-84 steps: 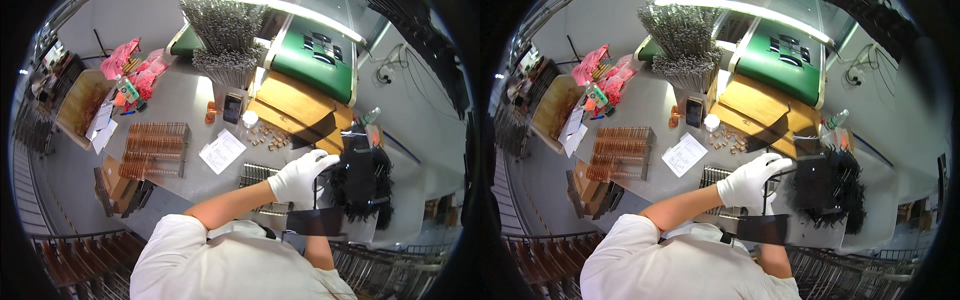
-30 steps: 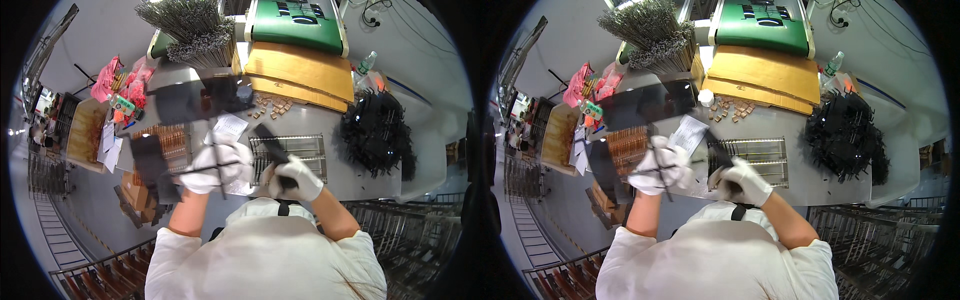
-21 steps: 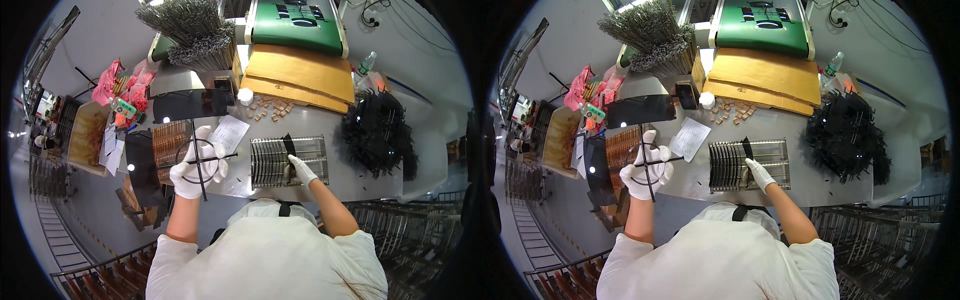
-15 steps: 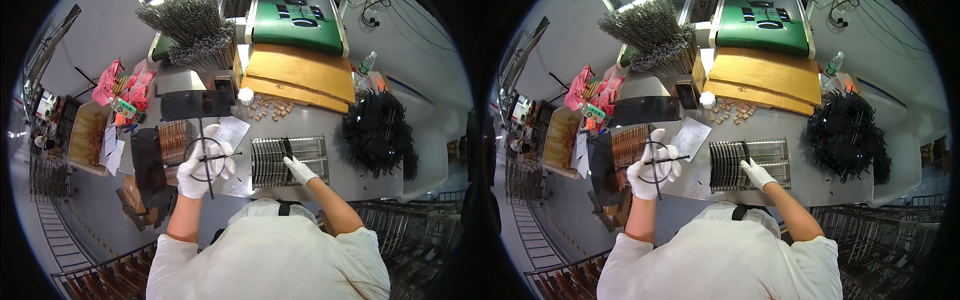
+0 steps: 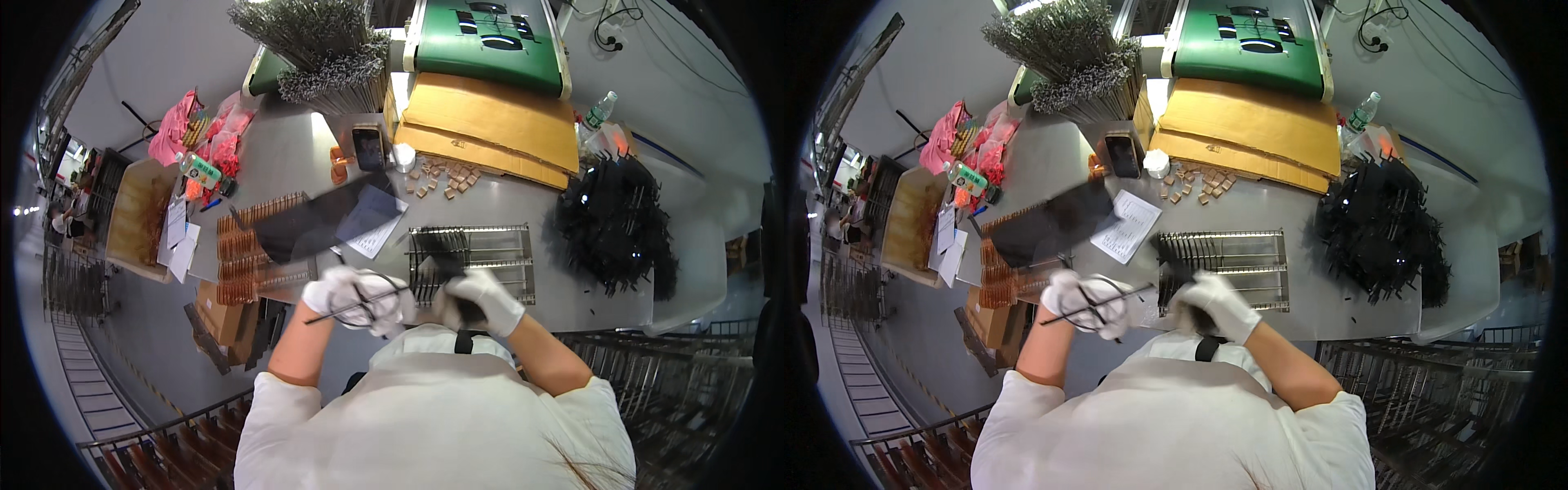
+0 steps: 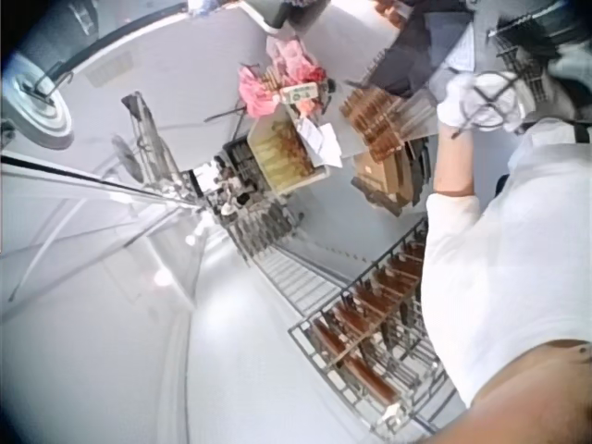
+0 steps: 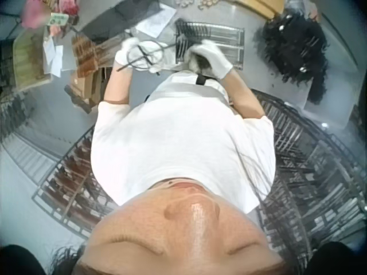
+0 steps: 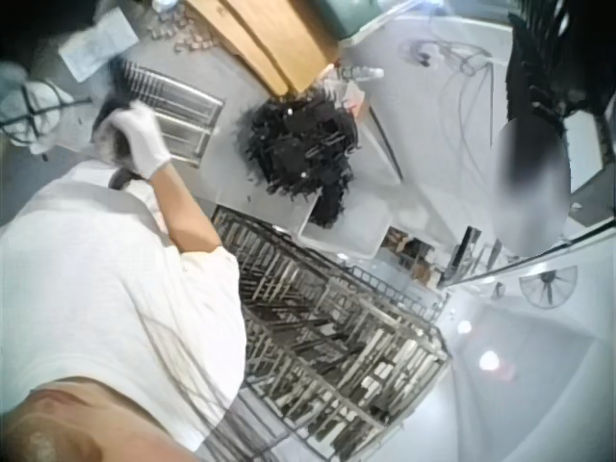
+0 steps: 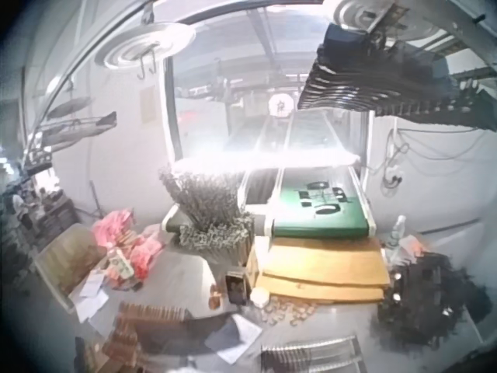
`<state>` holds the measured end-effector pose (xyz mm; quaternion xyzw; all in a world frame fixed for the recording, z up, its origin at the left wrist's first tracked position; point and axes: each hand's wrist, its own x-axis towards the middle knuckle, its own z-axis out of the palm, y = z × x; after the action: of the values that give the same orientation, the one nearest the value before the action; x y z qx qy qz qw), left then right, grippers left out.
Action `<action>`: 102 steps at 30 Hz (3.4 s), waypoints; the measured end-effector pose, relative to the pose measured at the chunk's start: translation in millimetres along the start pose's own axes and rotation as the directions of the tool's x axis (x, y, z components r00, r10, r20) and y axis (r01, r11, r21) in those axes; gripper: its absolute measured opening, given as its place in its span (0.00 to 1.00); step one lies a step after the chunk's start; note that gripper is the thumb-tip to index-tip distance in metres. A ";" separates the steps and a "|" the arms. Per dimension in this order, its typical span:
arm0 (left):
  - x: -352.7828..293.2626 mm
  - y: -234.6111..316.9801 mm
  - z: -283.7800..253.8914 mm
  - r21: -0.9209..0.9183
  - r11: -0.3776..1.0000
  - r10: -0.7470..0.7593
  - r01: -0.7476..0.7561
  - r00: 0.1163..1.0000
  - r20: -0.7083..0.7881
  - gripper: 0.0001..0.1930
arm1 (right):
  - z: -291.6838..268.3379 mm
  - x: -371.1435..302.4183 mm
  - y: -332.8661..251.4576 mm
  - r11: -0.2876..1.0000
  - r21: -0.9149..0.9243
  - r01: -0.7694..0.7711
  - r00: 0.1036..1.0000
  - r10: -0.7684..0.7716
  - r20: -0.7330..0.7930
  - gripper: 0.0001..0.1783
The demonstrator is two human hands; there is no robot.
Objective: The person assembles small decorative items by inserting black plastic pieces into metal wire racks. They repeatedly pick up the black pieces, align them, and press them into the slots of the racks, then place the completed racks aside.
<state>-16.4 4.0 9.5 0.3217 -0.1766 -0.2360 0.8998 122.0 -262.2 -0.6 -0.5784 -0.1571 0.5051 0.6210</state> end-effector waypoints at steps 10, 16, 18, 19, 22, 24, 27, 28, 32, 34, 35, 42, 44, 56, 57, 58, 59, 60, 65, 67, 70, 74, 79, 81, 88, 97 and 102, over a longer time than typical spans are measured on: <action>-9.3 6.3 -1.6 0.283 0.956 -0.019 0.081 0.976 -0.216 0.57 | -87.1 54.8 116.7 0.946 -0.193 -0.259 0.895 0.160 -0.416 0.42; -3.8 3.6 1.6 0.271 0.949 -0.080 0.162 0.954 -0.290 0.57 | -87.8 55.6 99.7 0.897 -0.325 -0.299 0.921 0.181 -0.345 0.46; 3.2 6.4 7.6 0.246 0.948 -0.117 0.204 0.937 -0.328 0.57 | -85.2 60.1 105.1 0.853 -0.442 -0.276 0.915 0.093 -0.393 0.47; 5.1 7.4 10.0 0.233 0.950 -0.126 0.208 0.937 -0.324 0.57 | -87.0 65.6 103.1 0.801 -0.523 -0.293 0.927 0.104 -0.360 0.48; 5.0 4.4 10.7 0.257 0.945 -0.115 0.204 0.939 -0.324 0.57 | -93.9 62.7 95.4 0.804 -0.507 -0.312 0.939 0.178 -0.295 0.49; 5.0 5.3 10.6 0.257 0.942 -0.121 0.214 0.935 -0.334 0.57 | -95.0 58.1 91.2 0.767 -0.560 -0.313 0.938 0.158 -0.308 0.50; 6.4 4.8 11.3 0.199 0.949 -0.157 0.243 0.915 -0.371 0.56 | -83.2 55.1 84.4 0.685 -0.644 -0.340 0.924 0.118 -0.363 0.52; 10.1 -2.0 7.0 0.181 0.953 -0.157 0.244 0.907 -0.391 0.56 | -62.5 54.1 64.7 0.537 -0.731 -0.420 0.896 0.119 -0.428 0.53; 31.6 -16.3 6.7 -0.221 0.939 -0.332 0.262 0.860 -0.389 0.56 | -40.7 54.0 29.7 0.206 -0.865 -0.458 0.886 0.029 -0.463 0.58; 29.5 -26.1 -13.4 -0.314 0.899 -0.368 0.307 0.916 -0.158 0.55 | -32.9 40.0 6.2 0.102 -0.920 -0.378 0.895 -0.214 -0.391 0.59; 33.6 -27.4 -9.5 -0.344 0.890 -0.393 0.299 0.886 -0.245 0.54 | -28.6 32.0 -6.4 -0.039 -0.983 -0.180 0.841 -0.524 -0.133 0.59; 52.9 -2.5 -8.3 0.286 0.465 -0.794 0.838 0.537 -0.283 0.22 | 27.9 2.4 -66.8 0.496 -0.806 0.324 0.944 -0.227 0.239 0.45; 40.2 19.4 30.7 0.537 0.327 -0.656 0.778 0.596 -0.464 0.22 | 40.8 -12.7 -81.8 0.615 -0.767 0.184 0.954 0.077 0.290 0.43; -148.6 140.1 -12.8 0.457 0.580 0.742 -0.674 0.207 -0.637 0.28 | -114.9 41.9 95.6 0.909 -0.049 -0.415 0.893 0.396 -0.216 0.38; -116.6 127.5 -24.8 0.465 0.683 0.679 -0.564 0.254 -0.689 0.22 | -110.1 48.5 111.2 0.933 -0.125 -0.338 0.899 0.280 -0.338 0.38; -87.0 109.8 -26.5 0.468 0.765 0.612 -0.443 0.274 -0.742 0.15 | -104.4 48.8 102.0 0.912 -0.153 -0.380 0.898 0.324 -0.300 0.40; -35.8 82.1 -19.5 0.572 0.790 0.610 -0.220 0.190 -0.769 0.14 | -99.1 47.3 91.6 0.889 -0.183 -0.419 0.891 0.364 -0.273 0.47; -21.9 65.5 -33.9 0.404 0.912 0.397 -0.069 0.395 -0.828 0.15 | -99.9 44.6 94.5 0.881 -0.334 -0.335 0.919 0.228 -0.321 0.49; 96.1 -16.8 -30.7 0.756 0.498 0.265 0.425 0.755 -0.600 0.15 | -94.4 50.2 98.4 0.687 -0.646 -0.332 0.923 0.097 -0.371 0.58; 126.4 -33.1 -28.5 0.855 0.302 0.305 0.422 0.807 -0.506 0.16 | -65.2 39.9 54.7 0.383 -0.811 -0.442 0.893 0.110 -0.436 0.58; 160.3 -53.6 -31.0 0.942 -0.266 0.434 0.205 0.898 -0.073 0.29 | -81.8 21.1 30.3 0.381 -0.817 -0.433 0.885 0.008 -0.465 0.49; 165.9 -91.7 -40.0 0.847 -0.494 0.288 0.197 0.956 -0.054 0.47 | -180.0 -52.3 -17.5 0.349 -0.816 -0.460 0.639 -0.508 -0.577 0.38; 162.9 -111.2 -63.4 0.802 -0.555 0.167 0.224 0.974 -0.157 0.49 | -315.2 -142.3 -6.0 -0.068 -0.602 -0.796 0.533 -0.551 -0.642 0.42; 163.4 -111.2 -63.0 0.800 -0.556 0.168 0.225 0.973 -0.158 0.49 | -338.2 -144.1 -17.8 -0.115 -0.664 -0.738 0.651 -0.381 -0.657 0.48; 163.3 -109.5 -64.8 0.817 -0.533 0.198 0.219 0.971 -0.131 0.47 | -342.2 -158.2 -67.8 0.148 -0.740 -0.656 0.685 -0.293 -0.667 0.39; 182.3 -85.5 -57.7 0.928 0.370 0.476 -0.036 0.865 -0.156 0.49 | -120.8 -133.6 -122.4 0.160 -0.982 0.103 0.810 -0.587 -0.011 0.32; 197.5 -27.9 -10.0 0.139 0.783 0.617 -0.606 0.731 -0.292 0.50 | -47.2 -88.2 -84.8 -0.047 -0.974 0.223 0.648 -0.739 0.184 0.33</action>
<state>142.8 -116.4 16.5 0.2951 -0.1274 0.1316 0.9377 157.7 -344.8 94.8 -0.8157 -0.5020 -0.1116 0.2649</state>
